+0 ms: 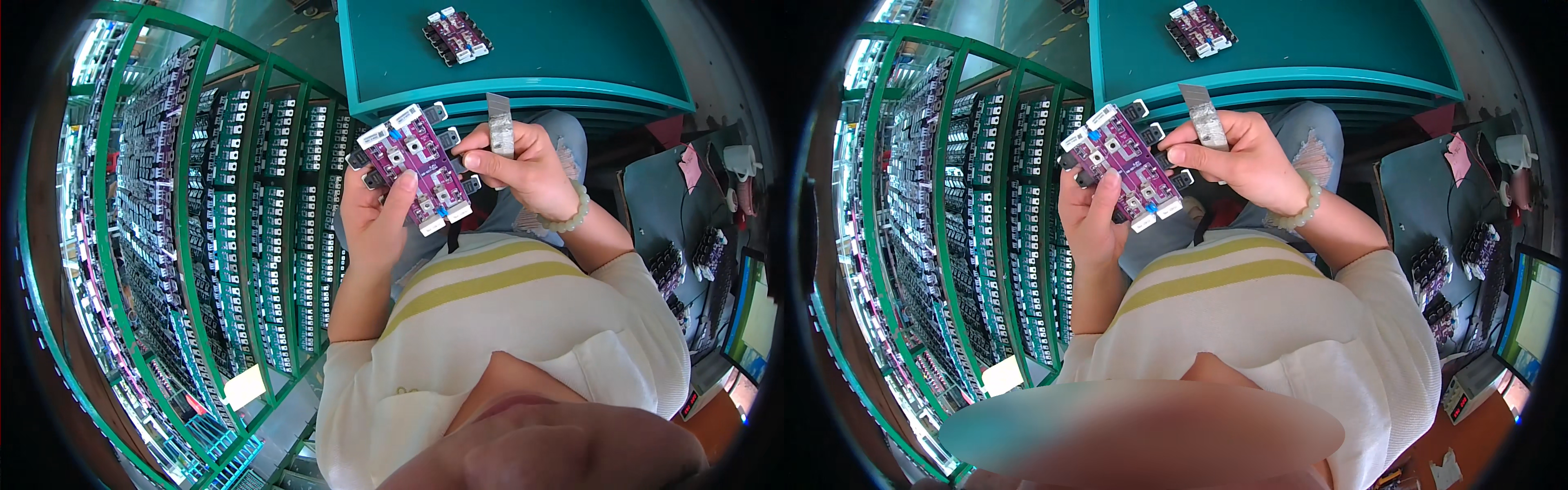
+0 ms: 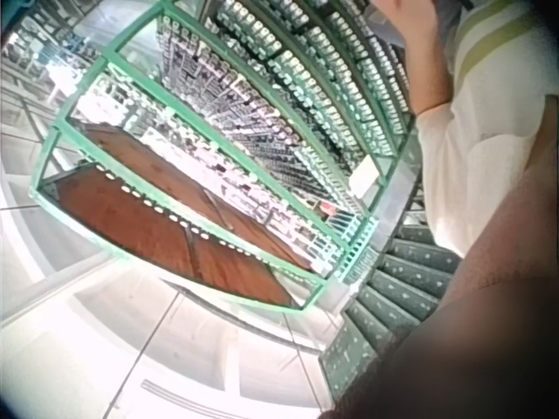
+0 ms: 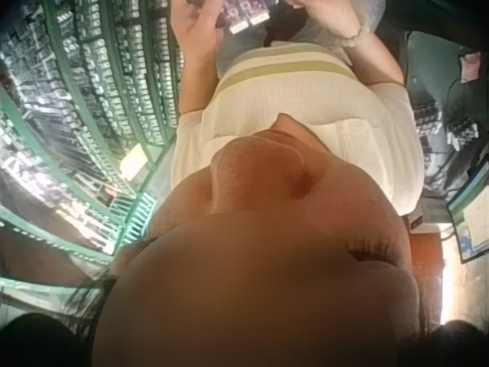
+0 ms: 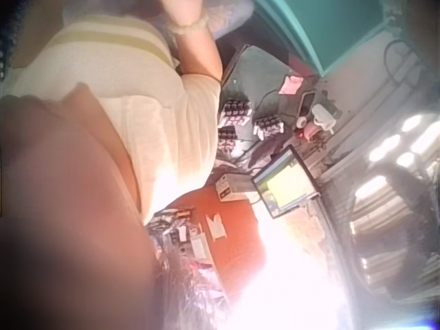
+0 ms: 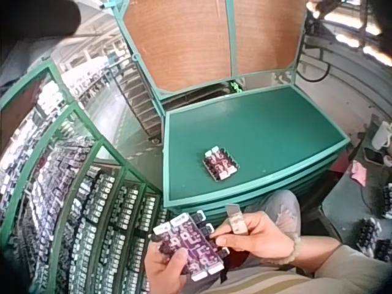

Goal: The person picks up purple circuit boards from a green rack and uses a small metal tool to scrape the surface of each board. They handle the boards one by one, scraping different areas before placing them back into the rack.

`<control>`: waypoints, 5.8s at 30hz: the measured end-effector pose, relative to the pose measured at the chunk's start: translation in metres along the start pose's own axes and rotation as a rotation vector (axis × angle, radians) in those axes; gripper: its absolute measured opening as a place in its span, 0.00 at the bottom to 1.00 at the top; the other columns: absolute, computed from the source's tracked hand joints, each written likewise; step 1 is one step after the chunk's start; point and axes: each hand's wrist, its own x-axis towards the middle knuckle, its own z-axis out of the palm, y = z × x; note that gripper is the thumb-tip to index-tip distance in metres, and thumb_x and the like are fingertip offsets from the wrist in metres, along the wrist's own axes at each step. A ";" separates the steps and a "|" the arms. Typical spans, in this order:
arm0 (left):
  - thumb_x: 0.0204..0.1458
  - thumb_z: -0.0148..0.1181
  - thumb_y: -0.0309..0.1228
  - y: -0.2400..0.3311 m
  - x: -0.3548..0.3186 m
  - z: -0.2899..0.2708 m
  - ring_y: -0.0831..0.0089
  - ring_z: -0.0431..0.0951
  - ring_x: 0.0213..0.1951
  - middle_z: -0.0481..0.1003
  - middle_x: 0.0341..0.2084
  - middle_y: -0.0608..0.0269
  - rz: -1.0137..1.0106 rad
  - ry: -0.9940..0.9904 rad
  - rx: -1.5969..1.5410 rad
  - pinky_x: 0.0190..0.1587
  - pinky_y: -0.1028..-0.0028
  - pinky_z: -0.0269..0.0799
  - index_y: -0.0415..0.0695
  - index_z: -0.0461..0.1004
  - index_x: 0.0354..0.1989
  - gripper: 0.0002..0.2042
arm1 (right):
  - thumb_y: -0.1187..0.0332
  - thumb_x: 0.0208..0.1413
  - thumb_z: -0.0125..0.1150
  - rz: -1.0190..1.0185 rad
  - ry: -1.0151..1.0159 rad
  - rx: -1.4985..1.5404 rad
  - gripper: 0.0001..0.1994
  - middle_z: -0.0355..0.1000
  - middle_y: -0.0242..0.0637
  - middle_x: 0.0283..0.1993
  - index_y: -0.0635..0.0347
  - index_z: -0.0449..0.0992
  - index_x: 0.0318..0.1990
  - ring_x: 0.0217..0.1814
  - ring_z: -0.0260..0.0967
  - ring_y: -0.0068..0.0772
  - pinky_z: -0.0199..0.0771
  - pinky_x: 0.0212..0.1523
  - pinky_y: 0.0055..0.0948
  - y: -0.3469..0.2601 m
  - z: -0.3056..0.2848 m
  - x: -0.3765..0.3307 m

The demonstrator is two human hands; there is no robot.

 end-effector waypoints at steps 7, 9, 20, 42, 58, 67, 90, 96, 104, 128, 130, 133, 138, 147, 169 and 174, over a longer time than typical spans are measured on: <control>0.51 0.57 0.19 0.016 0.000 0.008 0.71 0.74 0.44 0.73 0.43 0.55 0.141 -0.107 0.317 0.48 0.74 0.70 0.37 0.68 0.45 0.13 | 0.73 0.55 0.60 -0.031 0.014 0.019 0.08 0.68 0.26 0.26 0.65 0.76 0.42 0.20 0.54 0.12 0.52 0.20 0.15 -0.002 -0.003 0.002; 0.44 0.60 0.20 0.012 0.010 0.001 0.59 0.75 0.46 0.73 0.42 0.53 0.496 -0.238 0.750 0.51 0.64 0.69 0.41 0.73 0.38 0.11 | 0.70 0.56 0.60 -0.050 0.059 0.194 0.10 0.65 0.22 0.21 0.63 0.77 0.44 0.18 0.52 0.10 0.48 0.18 0.16 -0.003 -0.004 0.003; 0.46 0.59 0.29 0.016 0.017 -0.005 0.65 0.76 0.46 0.75 0.36 0.67 1.284 -0.292 1.508 0.55 0.37 0.57 0.52 0.77 0.32 0.05 | 0.71 0.57 0.58 0.058 -0.012 0.262 0.10 0.61 0.25 0.18 0.69 0.75 0.41 0.17 0.50 0.13 0.47 0.18 0.17 -0.009 -0.003 -0.002; 0.58 0.42 0.43 -0.004 0.002 0.026 0.56 0.61 0.62 0.58 0.61 0.52 -0.198 -0.198 -0.583 0.64 0.51 0.54 0.45 0.47 0.65 0.28 | 0.71 0.60 0.54 -0.084 0.063 0.363 0.08 0.65 0.29 0.21 0.66 0.74 0.42 0.20 0.56 0.15 0.53 0.20 0.16 0.003 0.005 -0.010; 0.60 0.40 0.35 0.003 -0.016 0.029 0.66 0.74 0.49 0.69 0.48 0.50 -0.116 -0.071 -0.105 0.51 0.66 0.72 0.34 0.52 0.57 0.21 | 0.69 0.61 0.52 -0.071 0.057 0.060 0.10 0.69 0.25 0.27 0.66 0.74 0.44 0.20 0.53 0.09 0.50 0.19 0.14 -0.023 0.003 0.002; 0.60 0.42 0.38 0.007 -0.017 0.023 0.67 0.70 0.52 0.64 0.52 0.49 -0.224 -0.113 -0.163 0.54 0.67 0.67 0.35 0.47 0.61 0.26 | 0.67 0.60 0.54 -0.043 0.126 0.152 0.11 0.71 0.29 0.31 0.66 0.73 0.42 0.20 0.52 0.10 0.51 0.19 0.12 -0.016 0.007 0.003; 0.51 0.41 0.61 0.015 -0.003 0.027 0.64 0.66 0.57 0.61 0.57 0.52 -0.323 -0.174 -0.198 0.59 0.64 0.61 0.41 0.47 0.64 0.40 | 0.66 0.62 0.53 -0.006 0.159 0.310 0.08 0.64 0.22 0.22 0.60 0.73 0.41 0.18 0.53 0.07 0.49 0.16 0.11 -0.014 0.005 0.007; 0.51 0.40 0.63 0.017 -0.001 0.031 0.64 0.65 0.58 0.61 0.57 0.52 -0.322 -0.185 -0.183 0.59 0.64 0.61 0.41 0.46 0.64 0.42 | 0.66 0.62 0.53 -0.006 0.167 0.322 0.09 0.67 0.24 0.26 0.61 0.73 0.42 0.19 0.53 0.06 0.48 0.16 0.10 -0.012 0.004 0.007; 0.54 0.37 0.61 0.016 0.001 0.032 0.63 0.67 0.57 0.63 0.55 0.51 -0.325 -0.151 -0.232 0.58 0.64 0.63 0.41 0.48 0.63 0.38 | 0.65 0.62 0.53 0.004 0.187 0.335 0.12 0.69 0.29 0.34 0.63 0.72 0.46 0.19 0.52 0.06 0.49 0.15 0.09 -0.011 0.003 0.006; 0.58 0.33 0.46 0.012 0.001 0.032 0.62 0.69 0.55 0.67 0.54 0.51 -0.285 -0.130 -0.370 0.59 0.61 0.61 0.33 0.54 0.62 0.31 | 0.66 0.63 0.50 0.002 0.115 0.419 0.10 0.68 0.27 0.30 0.63 0.71 0.46 0.18 0.50 0.06 0.49 0.15 0.08 -0.009 0.002 0.004; 0.58 0.33 0.47 0.013 0.001 0.031 0.61 0.69 0.55 0.67 0.54 0.51 -0.264 -0.116 -0.355 0.59 0.61 0.61 0.33 0.54 0.62 0.31 | 0.66 0.62 0.53 0.007 0.125 0.451 0.09 0.67 0.24 0.24 0.61 0.72 0.41 0.18 0.54 0.07 0.50 0.15 0.10 -0.012 0.006 0.004; 0.58 0.33 0.49 0.014 -0.001 0.032 0.59 0.70 0.54 0.66 0.54 0.49 -0.257 -0.144 -0.352 0.57 0.60 0.65 0.33 0.53 0.62 0.32 | 0.65 0.62 0.53 -0.006 0.106 0.452 0.09 0.67 0.25 0.25 0.62 0.72 0.41 0.18 0.54 0.07 0.52 0.15 0.11 -0.015 0.005 0.002; 0.58 0.34 0.49 0.013 -0.005 0.034 0.57 0.70 0.54 0.65 0.53 0.47 -0.218 -0.085 -0.246 0.56 0.57 0.67 0.33 0.53 0.61 0.32 | 0.64 0.62 0.52 0.008 0.091 0.437 0.10 0.62 0.23 0.20 0.62 0.72 0.42 0.16 0.52 0.09 0.51 0.15 0.11 -0.016 0.003 0.000; 0.58 0.35 0.48 0.010 -0.007 0.033 0.59 0.71 0.52 0.67 0.52 0.49 -0.160 -0.069 -0.251 0.55 0.60 0.68 0.34 0.55 0.60 0.30 | 0.64 0.62 0.52 -0.023 0.066 0.431 0.09 0.59 0.23 0.18 0.61 0.71 0.41 0.16 0.49 0.10 0.48 0.16 0.14 -0.017 0.004 -0.004; 0.62 0.41 0.31 0.002 -0.005 0.041 0.58 0.73 0.50 0.67 0.50 0.46 0.194 0.179 -0.098 0.50 0.61 0.75 0.38 0.54 0.59 0.18 | 0.74 0.58 0.56 -0.217 0.015 0.229 0.04 0.64 0.27 0.23 0.64 0.68 0.36 0.19 0.55 0.13 0.52 0.17 0.17 0.005 0.022 -0.014; 0.63 0.41 0.31 -0.003 -0.004 0.042 0.59 0.73 0.50 0.68 0.48 0.47 0.216 0.188 -0.097 0.50 0.62 0.74 0.37 0.55 0.58 0.17 | 0.73 0.61 0.51 -0.134 -0.031 0.177 0.04 0.61 0.30 0.28 0.63 0.66 0.35 0.20 0.56 0.14 0.51 0.17 0.16 0.002 0.018 -0.013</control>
